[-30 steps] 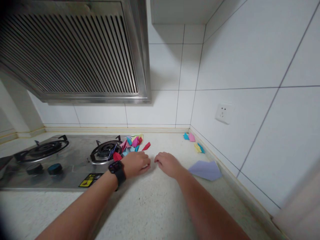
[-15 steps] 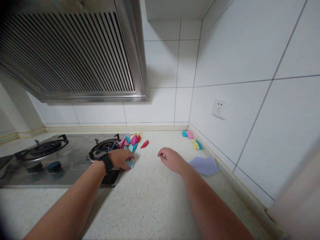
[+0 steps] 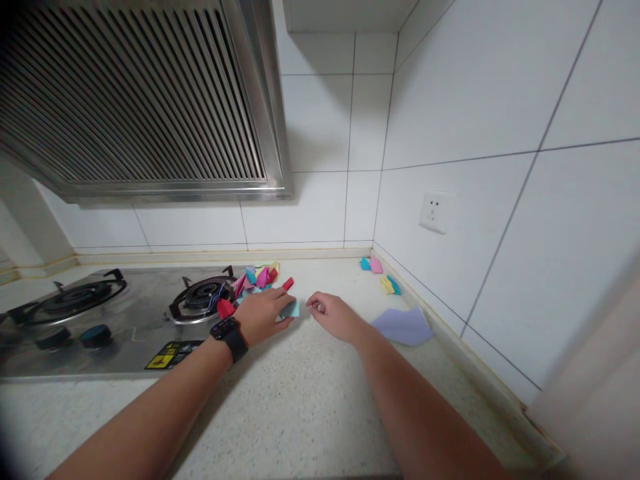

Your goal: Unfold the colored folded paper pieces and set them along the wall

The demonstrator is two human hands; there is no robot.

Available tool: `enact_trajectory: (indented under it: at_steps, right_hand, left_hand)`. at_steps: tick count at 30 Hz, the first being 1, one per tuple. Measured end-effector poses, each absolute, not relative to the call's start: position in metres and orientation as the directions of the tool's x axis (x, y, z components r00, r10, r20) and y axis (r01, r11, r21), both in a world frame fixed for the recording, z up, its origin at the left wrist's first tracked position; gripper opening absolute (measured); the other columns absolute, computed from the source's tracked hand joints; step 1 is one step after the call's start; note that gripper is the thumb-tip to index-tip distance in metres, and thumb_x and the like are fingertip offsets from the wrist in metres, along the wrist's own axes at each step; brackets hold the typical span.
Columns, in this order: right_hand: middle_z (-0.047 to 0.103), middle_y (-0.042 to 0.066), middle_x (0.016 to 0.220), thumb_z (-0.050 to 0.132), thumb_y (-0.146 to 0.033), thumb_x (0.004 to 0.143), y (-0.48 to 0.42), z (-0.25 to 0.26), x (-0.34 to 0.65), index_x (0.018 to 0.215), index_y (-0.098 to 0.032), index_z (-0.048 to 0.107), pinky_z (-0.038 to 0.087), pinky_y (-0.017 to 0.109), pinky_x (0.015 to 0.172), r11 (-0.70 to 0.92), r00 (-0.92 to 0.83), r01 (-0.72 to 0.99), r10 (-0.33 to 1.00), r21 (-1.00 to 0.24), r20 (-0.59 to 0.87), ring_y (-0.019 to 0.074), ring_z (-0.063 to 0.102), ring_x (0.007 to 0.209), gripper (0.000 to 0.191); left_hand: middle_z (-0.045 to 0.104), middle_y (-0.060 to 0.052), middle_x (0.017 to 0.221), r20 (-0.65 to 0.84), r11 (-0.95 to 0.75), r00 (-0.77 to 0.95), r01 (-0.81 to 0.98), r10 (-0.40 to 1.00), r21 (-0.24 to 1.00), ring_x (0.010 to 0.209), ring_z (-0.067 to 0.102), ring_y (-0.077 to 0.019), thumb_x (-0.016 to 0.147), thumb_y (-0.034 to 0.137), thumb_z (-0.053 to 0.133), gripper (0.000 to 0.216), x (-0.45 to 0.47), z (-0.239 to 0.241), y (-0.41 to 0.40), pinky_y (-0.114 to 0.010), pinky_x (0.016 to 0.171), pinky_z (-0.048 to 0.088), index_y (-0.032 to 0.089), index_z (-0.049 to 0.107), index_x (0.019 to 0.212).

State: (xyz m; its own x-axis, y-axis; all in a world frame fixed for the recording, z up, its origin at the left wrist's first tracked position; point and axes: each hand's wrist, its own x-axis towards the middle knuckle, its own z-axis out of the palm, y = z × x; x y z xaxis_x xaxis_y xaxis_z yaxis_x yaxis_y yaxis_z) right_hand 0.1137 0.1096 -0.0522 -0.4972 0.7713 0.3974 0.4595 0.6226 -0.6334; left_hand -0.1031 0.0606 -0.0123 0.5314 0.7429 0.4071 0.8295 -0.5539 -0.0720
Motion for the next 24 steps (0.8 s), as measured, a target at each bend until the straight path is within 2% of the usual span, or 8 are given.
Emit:
enact_trajectory:
  at_steps: [3,7,13,17,20,24]
  right_hand:
    - [0.062,0.001,0.08,0.053,-0.031,0.087,0.109,-0.053,0.11,0.095,-0.019,0.062,0.041,0.025,0.066,0.567,-0.478,0.376,0.796,-0.733,0.371,0.0135,0.055,0.072,0.018]
    - [0.062,0.001,0.077,0.049,-0.04,0.089,0.109,-0.053,0.109,0.088,-0.017,0.062,0.041,0.025,0.066,0.517,-0.497,0.301,0.802,-0.802,0.33,0.0131,0.054,0.071,0.026]
    - [0.057,-0.001,0.066,0.056,-0.043,0.084,0.11,-0.057,0.104,0.079,-0.016,0.06,0.038,0.023,0.059,0.479,-0.525,0.288,0.803,-0.829,0.281,0.0118,0.051,0.063,0.027]
    - [0.058,-0.001,0.066,0.057,-0.043,0.083,0.11,-0.055,0.104,0.08,-0.017,0.06,0.037,0.023,0.056,0.46,-0.504,0.27,0.816,-0.846,0.283,0.0111,0.049,0.059,0.027]
    - [0.057,-0.002,0.066,0.057,-0.042,0.083,0.111,-0.052,0.106,0.082,-0.017,0.06,0.037,0.023,0.054,0.443,-0.464,0.232,0.833,-0.866,0.302,0.0104,0.048,0.056,0.025]
    - [0.059,-0.001,0.066,0.057,-0.044,0.083,0.114,-0.051,0.107,0.084,-0.018,0.059,0.038,0.023,0.053,0.417,-0.381,0.16,0.862,-0.895,0.334,0.011,0.05,0.057,0.026]
  left_hand:
    - [0.06,-0.008,0.103,0.459,-0.602,0.547,0.798,0.7,-0.032,0.096,0.056,-0.0248,0.084,0.036,0.057,0.033,-0.1,-0.013,0.058,-0.035,0.077,0.046,0.022,0.057,0.114]
    - [0.06,-0.007,0.106,0.456,-0.681,0.6,0.732,0.657,0.018,0.099,0.055,-0.0238,0.083,0.034,0.059,0.037,-0.1,-0.015,0.058,-0.035,0.082,0.046,0.022,0.055,0.118]
    - [0.06,-0.008,0.111,0.467,-0.733,0.627,0.676,0.624,0.073,0.103,0.054,-0.0244,0.08,0.03,0.063,0.048,-0.102,-0.019,0.062,-0.037,0.09,0.044,0.02,0.051,0.125]
    - [0.058,-0.009,0.116,0.544,-0.719,0.56,0.685,0.624,0.12,0.109,0.05,-0.0265,0.078,0.033,0.068,0.054,-0.105,-0.023,0.066,-0.042,0.096,0.04,0.021,0.05,0.127]
    - [0.06,-0.01,0.114,0.611,-0.692,0.446,0.68,0.654,0.243,0.107,0.052,-0.0259,0.075,0.039,0.072,0.061,-0.108,-0.027,0.072,-0.042,0.096,0.04,0.02,0.049,0.128]
    - [0.062,-0.009,0.108,0.616,-0.627,0.27,0.607,0.74,0.488,0.096,0.057,-0.0217,0.073,0.042,0.072,0.062,-0.11,-0.034,0.081,-0.034,0.079,0.048,0.019,0.05,0.127]
